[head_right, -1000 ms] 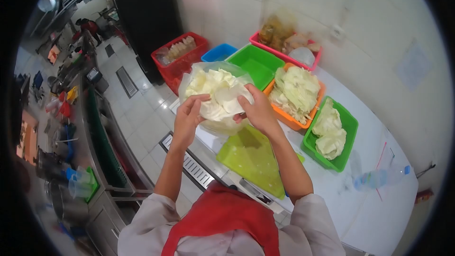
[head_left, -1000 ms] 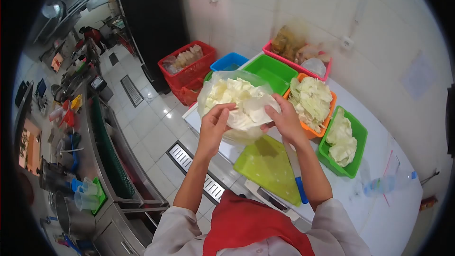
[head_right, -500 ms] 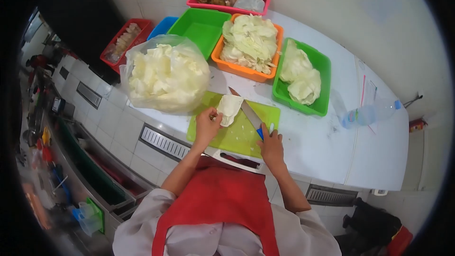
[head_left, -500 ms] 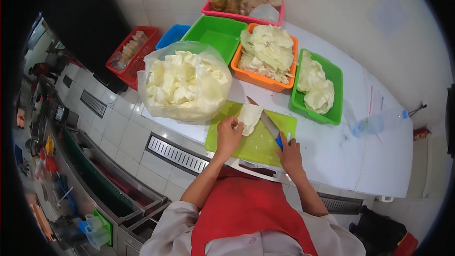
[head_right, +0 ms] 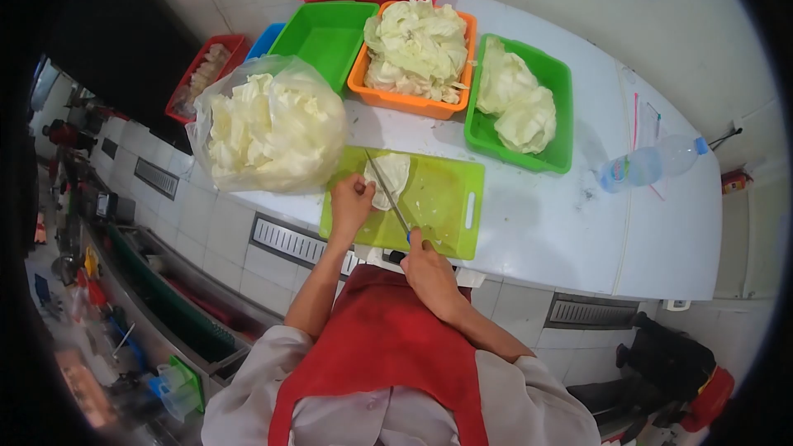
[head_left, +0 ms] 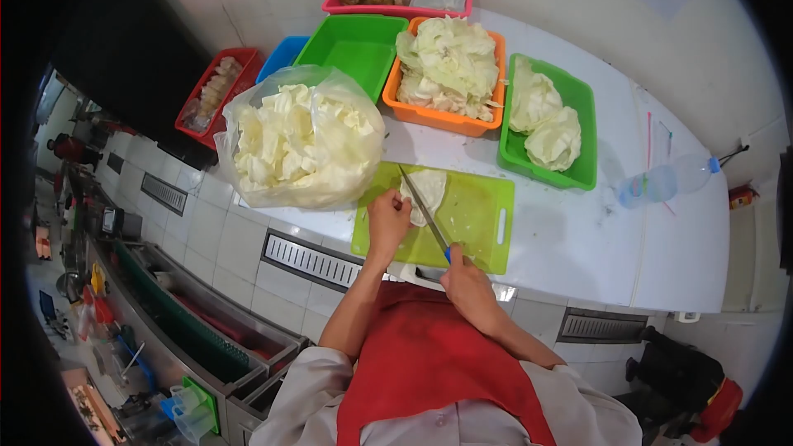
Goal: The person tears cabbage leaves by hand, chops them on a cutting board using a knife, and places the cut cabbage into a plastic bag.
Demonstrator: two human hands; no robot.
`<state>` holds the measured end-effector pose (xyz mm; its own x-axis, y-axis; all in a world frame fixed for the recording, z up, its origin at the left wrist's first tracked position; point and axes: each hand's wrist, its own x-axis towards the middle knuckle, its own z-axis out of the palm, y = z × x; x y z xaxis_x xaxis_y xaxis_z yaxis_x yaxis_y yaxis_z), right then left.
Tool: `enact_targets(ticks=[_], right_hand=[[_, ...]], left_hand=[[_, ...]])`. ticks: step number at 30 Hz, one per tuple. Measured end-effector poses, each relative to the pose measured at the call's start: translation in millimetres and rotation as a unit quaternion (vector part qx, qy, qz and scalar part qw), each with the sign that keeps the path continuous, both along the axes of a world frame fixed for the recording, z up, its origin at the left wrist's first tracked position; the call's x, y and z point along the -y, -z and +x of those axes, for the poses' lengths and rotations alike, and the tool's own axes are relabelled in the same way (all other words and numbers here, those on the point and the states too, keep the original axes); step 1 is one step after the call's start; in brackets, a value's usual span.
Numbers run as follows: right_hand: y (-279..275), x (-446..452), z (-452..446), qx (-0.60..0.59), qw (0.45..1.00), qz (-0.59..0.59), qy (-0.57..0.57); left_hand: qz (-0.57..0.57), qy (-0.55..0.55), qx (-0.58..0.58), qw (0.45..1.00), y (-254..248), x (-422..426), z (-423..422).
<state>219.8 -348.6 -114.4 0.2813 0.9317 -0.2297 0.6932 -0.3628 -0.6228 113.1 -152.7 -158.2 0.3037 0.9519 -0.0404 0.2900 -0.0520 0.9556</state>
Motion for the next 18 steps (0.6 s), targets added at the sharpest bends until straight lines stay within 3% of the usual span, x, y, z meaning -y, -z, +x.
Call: enact_targets(ticks=[4,6,8,12,14,16,18], right_hand=[[15.1,-7.8,-7.7,0.066,0.997,-0.016,-0.029],[27.1,-15.2,-11.4,0.095,0.995,-0.016,-0.037],[31.0,-23.2,-10.3,0.116,0.993,0.001,-0.018],[28.5,-18.4,15.6,0.017,0.998,-0.049,-0.032],[9.2,7.1,34.3,-0.035,0.998,-0.033,-0.047],[-20.4,45.5,48.3,-0.092,0.99,-0.104,-0.021],[-60.2,81.7,61.8,-0.036,0.991,-0.131,-0.009]], left_hand=[[0.007,0.002,-0.012,1.0,3.7,3.1,1.2],[0.106,-0.028,-0.061,0.992,10.4,1.7,0.1],[0.116,-0.035,-0.07,0.99,15.7,0.0,-3.9],[0.131,-0.065,-0.085,0.986,8.2,-1.3,-16.2],[0.126,-0.053,-0.092,0.986,2.8,1.6,-27.1],[0.117,-0.047,-0.098,0.987,-8.7,13.9,-40.5],[0.087,-0.014,-0.097,0.991,-41.5,26.3,-51.7]])
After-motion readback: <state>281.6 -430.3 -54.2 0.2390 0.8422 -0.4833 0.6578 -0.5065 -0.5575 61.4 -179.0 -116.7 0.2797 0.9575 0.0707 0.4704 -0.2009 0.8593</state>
